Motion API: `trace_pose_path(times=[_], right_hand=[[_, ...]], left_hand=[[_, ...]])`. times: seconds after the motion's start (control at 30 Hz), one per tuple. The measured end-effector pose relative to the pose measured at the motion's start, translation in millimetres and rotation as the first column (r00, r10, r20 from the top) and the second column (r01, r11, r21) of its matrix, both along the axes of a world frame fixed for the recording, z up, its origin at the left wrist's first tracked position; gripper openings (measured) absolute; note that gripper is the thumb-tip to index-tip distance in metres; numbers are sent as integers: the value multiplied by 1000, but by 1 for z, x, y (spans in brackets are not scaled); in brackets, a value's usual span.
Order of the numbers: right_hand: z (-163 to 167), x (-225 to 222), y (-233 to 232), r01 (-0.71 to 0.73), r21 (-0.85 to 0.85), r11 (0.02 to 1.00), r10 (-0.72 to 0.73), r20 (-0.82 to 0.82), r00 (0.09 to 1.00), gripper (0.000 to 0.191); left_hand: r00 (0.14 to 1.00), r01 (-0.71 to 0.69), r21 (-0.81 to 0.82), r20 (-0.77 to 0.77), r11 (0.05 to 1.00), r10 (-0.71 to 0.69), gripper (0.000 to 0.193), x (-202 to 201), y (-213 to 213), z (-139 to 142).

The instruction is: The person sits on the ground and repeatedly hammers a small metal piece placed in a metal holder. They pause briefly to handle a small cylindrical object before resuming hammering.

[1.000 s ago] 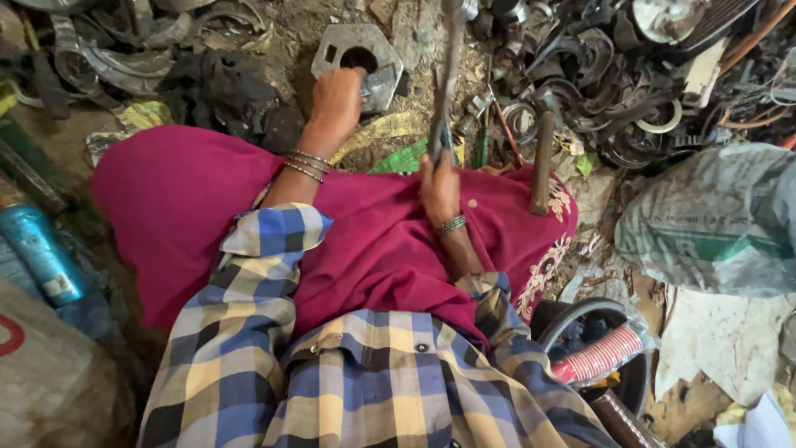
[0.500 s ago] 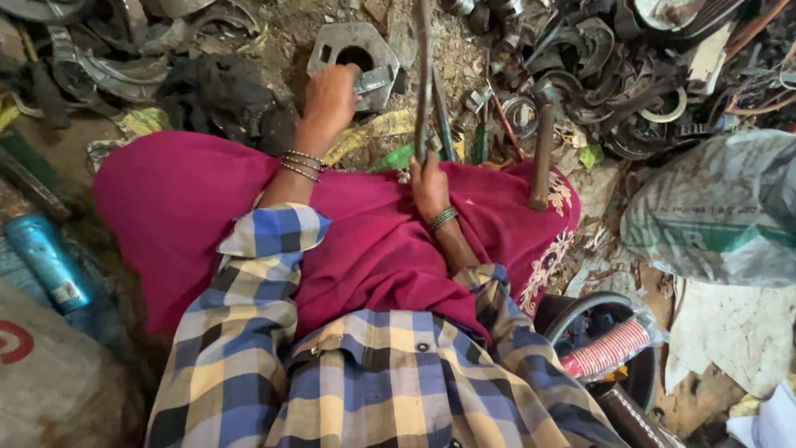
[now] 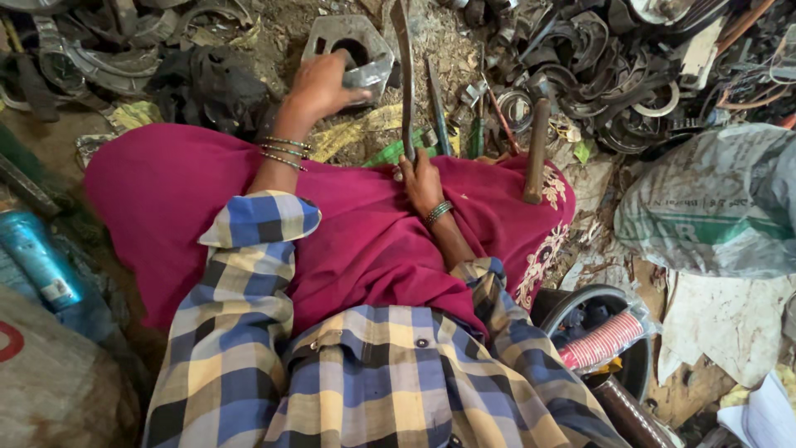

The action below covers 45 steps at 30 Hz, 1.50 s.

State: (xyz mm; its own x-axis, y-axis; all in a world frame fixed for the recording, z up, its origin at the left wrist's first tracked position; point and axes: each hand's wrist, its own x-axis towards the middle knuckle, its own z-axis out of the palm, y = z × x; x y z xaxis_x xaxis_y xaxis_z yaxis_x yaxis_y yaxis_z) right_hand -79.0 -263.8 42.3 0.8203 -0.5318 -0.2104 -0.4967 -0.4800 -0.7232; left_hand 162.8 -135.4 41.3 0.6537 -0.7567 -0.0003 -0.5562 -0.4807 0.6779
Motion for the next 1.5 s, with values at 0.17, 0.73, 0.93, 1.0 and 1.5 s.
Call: trace_pose_path(times=[0.17,0.73,0.93,1.0,1.5], right_hand=[[8,1,1,-13,-41,999,13,-4,1000,32],[39,-22,5,27,115,993,-57,260,964,27],[3,-26,6,22,-175,984,-29,-40,999,29],[-5,-22,8,-110,-325,939,122,18,992,31],[-11,-21,-1,-60,-325,944,91,78,993,30]], left_hand=[[984,13,-120,-173,993,-34,77,-1,-6,5],[845,-533,-46,-91,845,527,74,-18,-27,-9],[866,-500,-13,-29,866,500,73,-23,-32,-12],[877,-480,-1,-7,877,480,72,-24,-32,-12],[841,-540,-34,-51,841,538,69,-11,-23,-11]])
